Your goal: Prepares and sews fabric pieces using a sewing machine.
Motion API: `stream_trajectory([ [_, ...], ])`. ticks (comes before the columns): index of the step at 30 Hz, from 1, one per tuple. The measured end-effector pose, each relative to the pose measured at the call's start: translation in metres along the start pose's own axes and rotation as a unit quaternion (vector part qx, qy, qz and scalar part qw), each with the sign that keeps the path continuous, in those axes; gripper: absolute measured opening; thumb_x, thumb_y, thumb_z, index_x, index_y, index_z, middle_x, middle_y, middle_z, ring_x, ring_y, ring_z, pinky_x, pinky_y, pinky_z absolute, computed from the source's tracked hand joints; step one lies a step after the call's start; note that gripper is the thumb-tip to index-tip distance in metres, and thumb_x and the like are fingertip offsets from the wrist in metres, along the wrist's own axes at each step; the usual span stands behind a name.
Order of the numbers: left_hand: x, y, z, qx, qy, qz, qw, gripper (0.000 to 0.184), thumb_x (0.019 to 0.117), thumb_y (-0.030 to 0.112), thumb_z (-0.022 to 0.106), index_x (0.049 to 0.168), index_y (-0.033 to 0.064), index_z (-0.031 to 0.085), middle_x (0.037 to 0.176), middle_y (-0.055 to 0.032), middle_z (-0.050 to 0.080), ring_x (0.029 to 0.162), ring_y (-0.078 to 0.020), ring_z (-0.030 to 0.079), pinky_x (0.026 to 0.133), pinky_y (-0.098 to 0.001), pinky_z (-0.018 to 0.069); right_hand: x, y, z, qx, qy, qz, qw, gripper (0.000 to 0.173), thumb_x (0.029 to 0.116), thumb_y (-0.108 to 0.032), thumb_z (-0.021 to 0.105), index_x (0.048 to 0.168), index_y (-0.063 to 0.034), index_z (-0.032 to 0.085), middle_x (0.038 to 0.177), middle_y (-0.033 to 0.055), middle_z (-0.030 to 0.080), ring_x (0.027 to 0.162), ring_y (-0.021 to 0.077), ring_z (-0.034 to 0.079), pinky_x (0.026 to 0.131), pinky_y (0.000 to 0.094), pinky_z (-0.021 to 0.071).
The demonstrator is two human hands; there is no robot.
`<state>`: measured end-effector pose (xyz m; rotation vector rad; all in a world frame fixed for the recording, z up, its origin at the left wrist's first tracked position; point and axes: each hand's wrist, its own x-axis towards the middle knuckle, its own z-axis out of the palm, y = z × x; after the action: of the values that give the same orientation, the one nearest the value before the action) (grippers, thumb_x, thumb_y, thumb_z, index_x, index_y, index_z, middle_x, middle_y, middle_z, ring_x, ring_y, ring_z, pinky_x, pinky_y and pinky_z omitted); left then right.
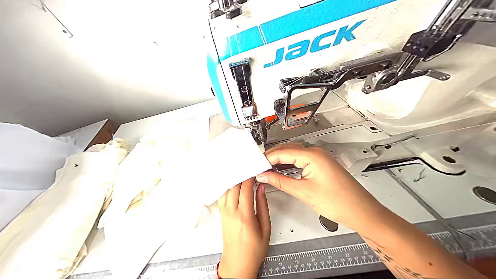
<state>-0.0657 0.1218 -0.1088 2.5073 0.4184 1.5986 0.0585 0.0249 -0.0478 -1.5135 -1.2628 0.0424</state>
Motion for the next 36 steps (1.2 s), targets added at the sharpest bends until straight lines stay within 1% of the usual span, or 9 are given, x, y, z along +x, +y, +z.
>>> stream_trajectory([
  [3,0.013,0.001,0.007,-0.007,0.015,-0.010,1.000,0.022,0.0935,0.017,0.060,0.080,0.0038,0.071,0.070,-0.0051,0.067,0.071,-0.0098,0.066,0.069,-0.0200,0.0511,-0.003,-0.003,0.006,0.018,0.031,0.014,0.999,0.008,0.0874,-0.027,0.072,0.090,-0.0240,0.079,0.088,-0.0159,0.071,0.090,-0.0045,0.065,0.080,0.0152,0.0523],
  [10,0.029,0.005,0.018,-0.004,0.010,-0.040,0.999,0.021,0.0852,0.019,0.065,0.069,0.0095,0.073,0.063,-0.0006,0.067,0.060,-0.0067,0.066,0.052,-0.0229,0.0487,0.002,-0.005,0.004,0.065,0.034,0.006,0.997,0.018,0.0913,-0.013,0.064,0.100,-0.0140,0.079,0.086,-0.0099,0.072,0.078,-0.0049,0.066,0.068,0.0104,0.0548],
  [13,0.020,-0.003,0.018,-0.038,0.031,0.017,0.999,0.024,0.0855,0.016,0.067,0.064,0.0078,0.071,0.060,-0.0020,0.067,0.060,-0.0049,0.065,0.057,-0.0179,0.0490,-0.004,-0.001,0.006,0.073,0.047,0.008,0.996,0.007,0.0885,-0.020,0.074,0.092,-0.0167,0.079,0.080,-0.0108,0.071,0.072,-0.0051,0.064,0.063,0.0095,0.0523],
  [15,0.009,-0.019,0.010,-0.048,0.029,0.055,0.997,0.024,0.0883,0.017,0.067,0.066,0.0082,0.071,0.063,-0.0018,0.069,0.066,-0.0028,0.066,0.064,-0.0150,0.0507,-0.015,0.004,0.012,0.088,0.044,0.011,0.995,0.011,0.0914,-0.026,0.073,0.090,-0.0155,0.078,0.077,-0.0103,0.069,0.068,-0.0065,0.058,0.060,0.0083,0.0460],
  [17,0.001,-0.034,-0.002,-0.044,0.019,0.087,0.995,0.022,0.0910,0.017,0.066,0.072,0.0091,0.073,0.067,-0.0010,0.069,0.070,-0.0028,0.066,0.069,-0.0143,0.0498,-0.025,0.010,0.019,0.099,0.029,0.001,0.995,0.017,0.0975,-0.022,0.066,0.098,-0.0097,0.078,0.085,-0.0057,0.071,0.074,-0.0050,0.061,0.068,0.0096,0.0502],
  [21,0.013,-0.029,-0.056,-0.041,-0.081,0.195,0.977,0.017,0.1056,0.025,0.054,0.106,0.0171,0.069,0.097,0.0027,0.073,0.086,-0.0110,0.063,0.081,-0.0240,0.0479,-0.028,0.017,0.019,0.063,0.040,-0.034,0.997,0.019,0.1003,-0.016,0.060,0.101,-0.0062,0.077,0.092,-0.0010,0.075,0.084,-0.0013,0.069,0.077,0.0133,0.0572],
  [23,0.047,-0.027,-0.077,-0.018,-0.118,0.228,0.966,0.016,0.1063,0.024,0.054,0.107,0.0164,0.068,0.089,0.0007,0.071,0.071,-0.0123,0.062,0.064,-0.0248,0.0475,-0.022,0.017,0.014,0.037,0.031,-0.036,0.998,0.016,0.0977,-0.022,0.066,0.098,-0.0095,0.076,0.088,-0.0046,0.074,0.082,-0.0026,0.070,0.076,0.0135,0.0584],
  [26,0.103,-0.045,-0.068,0.042,-0.192,0.309,0.930,0.021,0.0993,0.016,0.059,0.110,0.0141,0.077,0.099,-0.0049,0.075,0.064,-0.0169,0.062,0.051,-0.0302,0.0441,-0.010,0.010,0.008,0.045,-0.017,-0.024,0.999,0.013,0.0912,-0.027,0.073,0.097,-0.0144,0.074,0.086,-0.0083,0.073,0.080,-0.0017,0.070,0.072,0.0147,0.0602],
  [36,0.122,-0.063,-0.028,-0.058,-0.076,0.436,0.895,0.012,0.0984,0.007,0.061,0.102,0.0040,0.071,0.096,-0.0115,0.073,0.066,-0.0175,0.058,0.055,-0.0283,0.0415,0.001,0.005,0.002,0.056,-0.093,0.047,0.993,0.016,0.0914,-0.035,0.073,0.091,-0.0192,0.072,0.075,-0.0103,0.068,0.063,-0.0042,0.063,0.054,0.0098,0.0517],
])
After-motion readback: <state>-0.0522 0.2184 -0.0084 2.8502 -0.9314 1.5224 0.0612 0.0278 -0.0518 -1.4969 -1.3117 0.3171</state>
